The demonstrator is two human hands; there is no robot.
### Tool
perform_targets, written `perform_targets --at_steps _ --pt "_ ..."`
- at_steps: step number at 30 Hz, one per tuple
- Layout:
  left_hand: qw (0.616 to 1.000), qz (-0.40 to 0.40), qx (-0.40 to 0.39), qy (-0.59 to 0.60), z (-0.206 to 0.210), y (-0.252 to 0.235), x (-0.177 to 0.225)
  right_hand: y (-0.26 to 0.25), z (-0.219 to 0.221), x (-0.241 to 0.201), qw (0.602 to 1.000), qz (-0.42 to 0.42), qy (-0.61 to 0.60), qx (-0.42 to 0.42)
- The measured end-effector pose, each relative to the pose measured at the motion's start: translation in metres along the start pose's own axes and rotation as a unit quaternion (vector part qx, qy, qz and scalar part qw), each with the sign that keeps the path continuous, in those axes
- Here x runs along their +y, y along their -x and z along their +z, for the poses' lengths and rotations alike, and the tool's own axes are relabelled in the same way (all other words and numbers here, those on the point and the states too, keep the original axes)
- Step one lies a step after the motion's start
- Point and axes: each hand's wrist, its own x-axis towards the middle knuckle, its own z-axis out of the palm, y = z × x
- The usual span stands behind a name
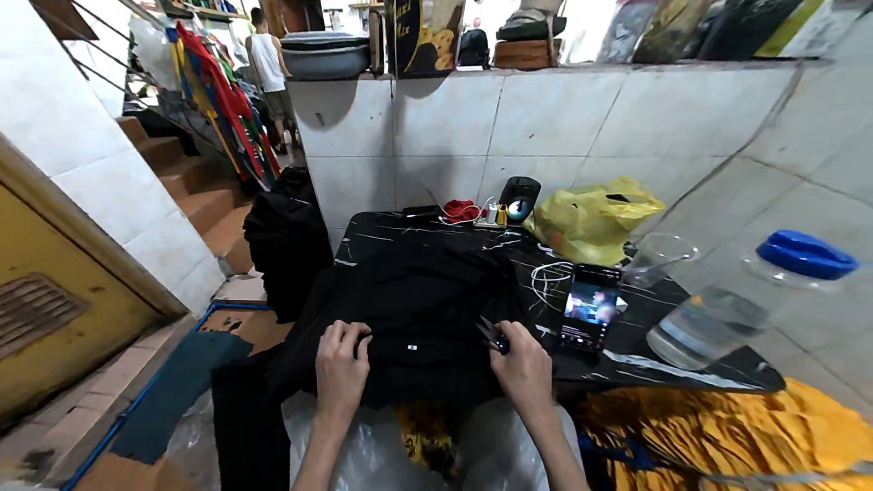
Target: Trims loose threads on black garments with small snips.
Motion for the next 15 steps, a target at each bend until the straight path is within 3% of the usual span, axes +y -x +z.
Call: perform_targets --at_steps 4,8,11,15 --pt "0.991 0.069 -0.080 0.077 0.018 0.013 0.040 0.000 0.014 0.005 1.000 0.008 -0.007 0.003" --pt "0.987 0.095 -0.119 0.044 0.054 0.014 0.056 0.000 0.011 0.007 0.999 0.030 -0.019 -0.019" --pt "0.989 0.099 -0.097 0.045 0.070 0.015 0.051 0.004 0.002 0.009 0.998 0.035 -0.030 -0.037" --pt "0.989 0.114 -0.070 0.059 0.063 0.018 0.051 0.016 -0.010 0.002 0.999 0.029 -0.019 0.016"
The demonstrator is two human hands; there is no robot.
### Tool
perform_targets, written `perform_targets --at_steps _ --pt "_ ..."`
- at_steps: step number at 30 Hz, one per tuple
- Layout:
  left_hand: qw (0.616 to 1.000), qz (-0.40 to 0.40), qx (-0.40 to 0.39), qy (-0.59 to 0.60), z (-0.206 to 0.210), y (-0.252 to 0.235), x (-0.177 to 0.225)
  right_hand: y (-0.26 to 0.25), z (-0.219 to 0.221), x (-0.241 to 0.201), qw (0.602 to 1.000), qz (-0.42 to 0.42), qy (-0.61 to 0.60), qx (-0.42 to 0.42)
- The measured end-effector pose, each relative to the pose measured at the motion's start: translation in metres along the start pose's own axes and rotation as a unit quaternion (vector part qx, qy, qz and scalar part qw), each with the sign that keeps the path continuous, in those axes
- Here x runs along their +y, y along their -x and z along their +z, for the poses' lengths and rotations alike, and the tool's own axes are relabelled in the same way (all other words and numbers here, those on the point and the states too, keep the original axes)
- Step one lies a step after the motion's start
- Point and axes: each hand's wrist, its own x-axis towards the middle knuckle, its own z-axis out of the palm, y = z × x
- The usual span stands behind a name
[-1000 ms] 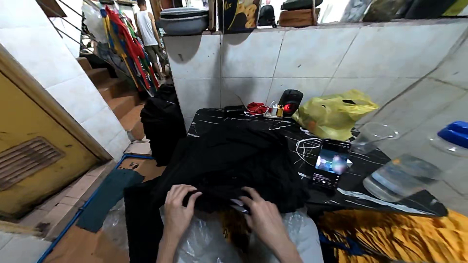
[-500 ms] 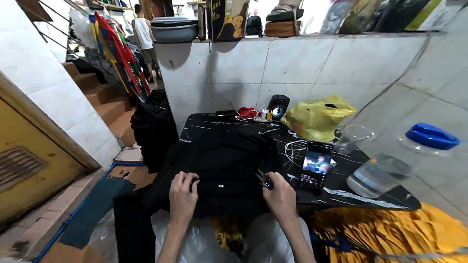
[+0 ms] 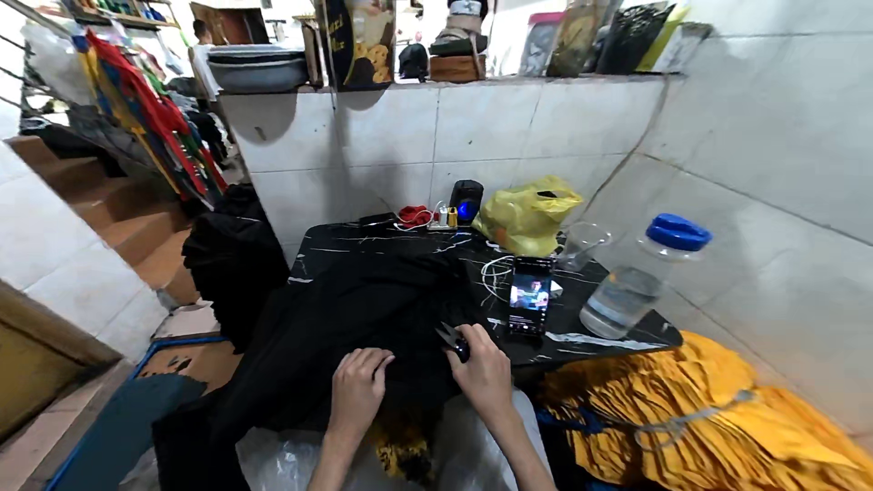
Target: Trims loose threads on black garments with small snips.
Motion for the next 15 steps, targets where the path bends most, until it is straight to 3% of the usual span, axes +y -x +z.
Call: perform_targets --at_steps 5,7,10,13,15 --pt "0.999 0.007 -0.035 -0.037 0.007 -0.002 0.004 0.031 0.016 -0.039 0.993 -0.086 -0.014 0.077" --pt "0.999 0.013 -0.032 -0.015 0.007 -0.002 0.004 0.043 0.027 -0.053 0.991 -0.118 -0.061 0.029" --pt "0.999 0.015 -0.030 0.005 -0.002 -0.001 0.000 0.041 0.034 -0.049 0.977 -0.062 -0.158 -0.128" --pt "0.999 0.008 -0.026 0.019 -0.008 0.003 -0.007 0.024 0.036 -0.032 0.961 0.005 -0.216 -0.172" --pt "0.999 -0.003 -0.034 0.028 -0.010 0.004 -0.010 0.019 0.036 -0.027 0.956 0.005 -0.237 -0.174"
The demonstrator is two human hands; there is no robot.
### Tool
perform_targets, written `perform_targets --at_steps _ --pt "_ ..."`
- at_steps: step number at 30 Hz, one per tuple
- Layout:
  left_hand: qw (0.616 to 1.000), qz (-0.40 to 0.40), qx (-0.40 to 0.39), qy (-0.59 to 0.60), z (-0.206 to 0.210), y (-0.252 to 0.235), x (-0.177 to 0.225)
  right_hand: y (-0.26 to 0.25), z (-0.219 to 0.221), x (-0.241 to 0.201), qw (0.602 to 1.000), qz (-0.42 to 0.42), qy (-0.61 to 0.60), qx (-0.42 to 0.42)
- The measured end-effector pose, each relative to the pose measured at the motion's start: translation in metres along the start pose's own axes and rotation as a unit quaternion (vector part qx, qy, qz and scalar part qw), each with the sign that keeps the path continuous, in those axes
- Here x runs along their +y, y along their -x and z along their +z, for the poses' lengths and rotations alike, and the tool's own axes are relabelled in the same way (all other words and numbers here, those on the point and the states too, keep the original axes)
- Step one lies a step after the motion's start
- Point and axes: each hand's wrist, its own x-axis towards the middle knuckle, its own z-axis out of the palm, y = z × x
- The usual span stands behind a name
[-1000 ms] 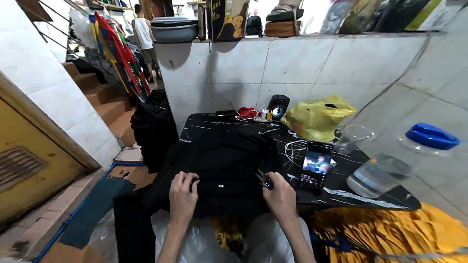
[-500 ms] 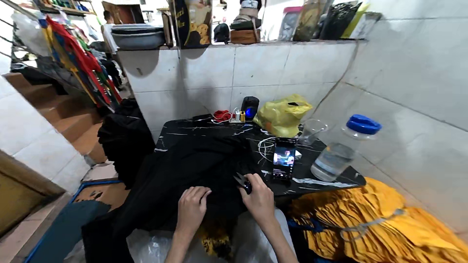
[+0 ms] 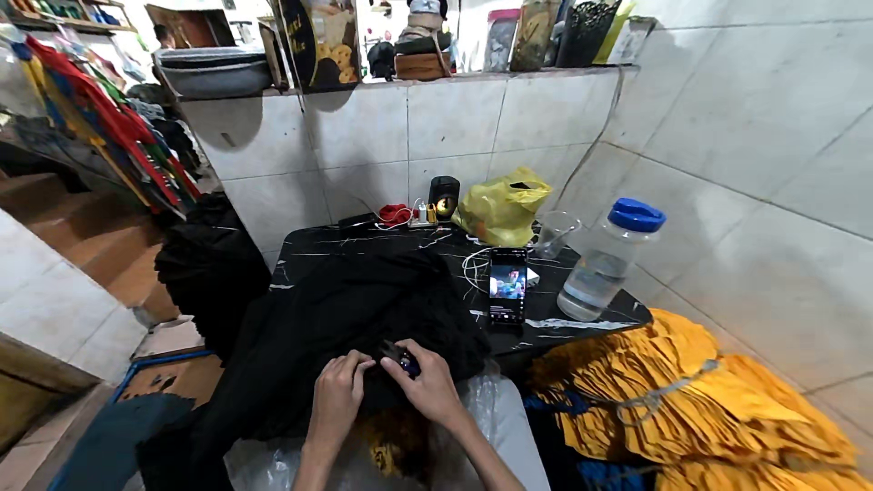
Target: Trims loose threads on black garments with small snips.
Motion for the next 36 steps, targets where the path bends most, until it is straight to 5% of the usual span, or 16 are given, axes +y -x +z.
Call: perform_targets --at_steps 12,19,21,23,25,30,34,36 --pt "0.998 -0.037 -0.003 0.042 -0.008 -0.001 0.011 0.001 0.007 -0.020 0.987 -0.027 0.132 -0.089" --pt "0.996 -0.036 0.009 0.079 -0.013 0.005 0.012 0.001 0.017 -0.017 0.985 -0.062 0.163 -0.002" --pt "0.990 -0.029 -0.040 0.131 -0.021 0.012 0.015 -0.003 0.011 -0.011 0.982 -0.054 0.165 0.069" --pt "0.953 -0.021 -0.200 0.224 -0.032 0.020 0.018 -0.009 0.002 -0.002 0.977 -0.059 0.174 0.104" --pt "0.918 -0.012 -0.291 0.268 -0.033 0.027 0.021 -0.013 -0.006 0.004 0.979 -0.043 0.185 0.067" --pt "0.985 -0.048 -0.158 0.041 -0.015 0.040 0.031 -0.012 -0.024 -0.014 0.973 0.044 0.200 -0.110" --pt "0.937 -0.088 -0.243 0.234 0.003 0.052 0.065 -0.010 -0.030 -0.010 0.976 0.027 0.174 -0.129" --pt "0.899 -0.125 -0.164 0.387 0.008 0.051 0.070 -0.002 -0.033 -0.005 0.988 -0.001 0.131 -0.084"
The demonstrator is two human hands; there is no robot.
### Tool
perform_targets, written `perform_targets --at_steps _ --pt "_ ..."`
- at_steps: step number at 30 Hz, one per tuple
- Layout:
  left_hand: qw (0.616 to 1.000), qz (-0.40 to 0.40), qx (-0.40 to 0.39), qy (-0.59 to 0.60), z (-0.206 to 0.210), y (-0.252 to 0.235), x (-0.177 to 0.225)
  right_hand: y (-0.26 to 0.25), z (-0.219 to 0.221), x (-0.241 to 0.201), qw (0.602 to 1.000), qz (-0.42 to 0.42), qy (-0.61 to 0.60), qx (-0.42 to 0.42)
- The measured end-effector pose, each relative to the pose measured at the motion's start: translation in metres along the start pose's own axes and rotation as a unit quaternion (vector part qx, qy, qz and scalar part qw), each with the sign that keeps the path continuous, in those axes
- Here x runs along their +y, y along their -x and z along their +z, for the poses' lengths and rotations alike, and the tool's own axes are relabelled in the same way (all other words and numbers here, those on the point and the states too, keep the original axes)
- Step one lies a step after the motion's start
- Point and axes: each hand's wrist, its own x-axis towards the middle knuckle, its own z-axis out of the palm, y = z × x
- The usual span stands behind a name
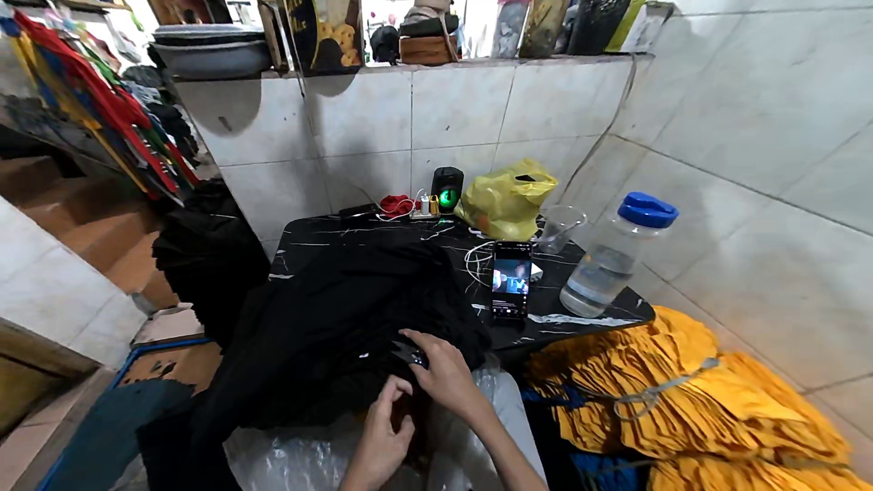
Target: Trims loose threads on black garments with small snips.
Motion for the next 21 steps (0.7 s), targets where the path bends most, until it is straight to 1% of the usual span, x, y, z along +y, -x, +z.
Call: perform_targets --at_steps 1,3,6,8,10,14,16,19,21 --pt "0.997 0.013 0.027 0.076 -0.001 -0.004 0.002 0.007 0.000 0.003 0.999 -0.012 -0.022 0.043" --pt "0.986 0.010 0.047 0.161 -0.009 -0.010 0.009 0.022 0.002 0.010 0.986 -0.036 -0.058 0.150" --pt "0.979 -0.004 0.053 0.198 -0.017 -0.016 0.015 0.042 0.005 0.018 0.951 -0.049 -0.096 0.290" --pt "0.976 0.009 0.046 0.211 -0.023 -0.020 0.015 0.051 0.007 0.020 0.934 -0.046 -0.126 0.331" --pt "0.976 0.019 0.040 0.215 -0.027 -0.023 0.014 0.059 0.012 0.023 0.935 -0.032 -0.159 0.316" --pt "0.974 0.014 0.034 0.222 -0.027 -0.026 0.016 0.069 0.019 0.020 0.962 0.006 -0.181 0.205" --pt "0.975 0.021 0.035 0.218 -0.026 -0.025 0.017 0.068 0.023 0.012 0.968 0.023 -0.190 0.164" --pt "0.979 0.027 0.042 0.196 -0.022 -0.022 0.021 0.063 0.026 0.001 0.972 0.047 -0.187 0.133" --pt "0.984 0.024 0.049 0.169 -0.020 -0.020 0.022 0.061 0.029 -0.001 0.979 0.040 -0.149 0.132"
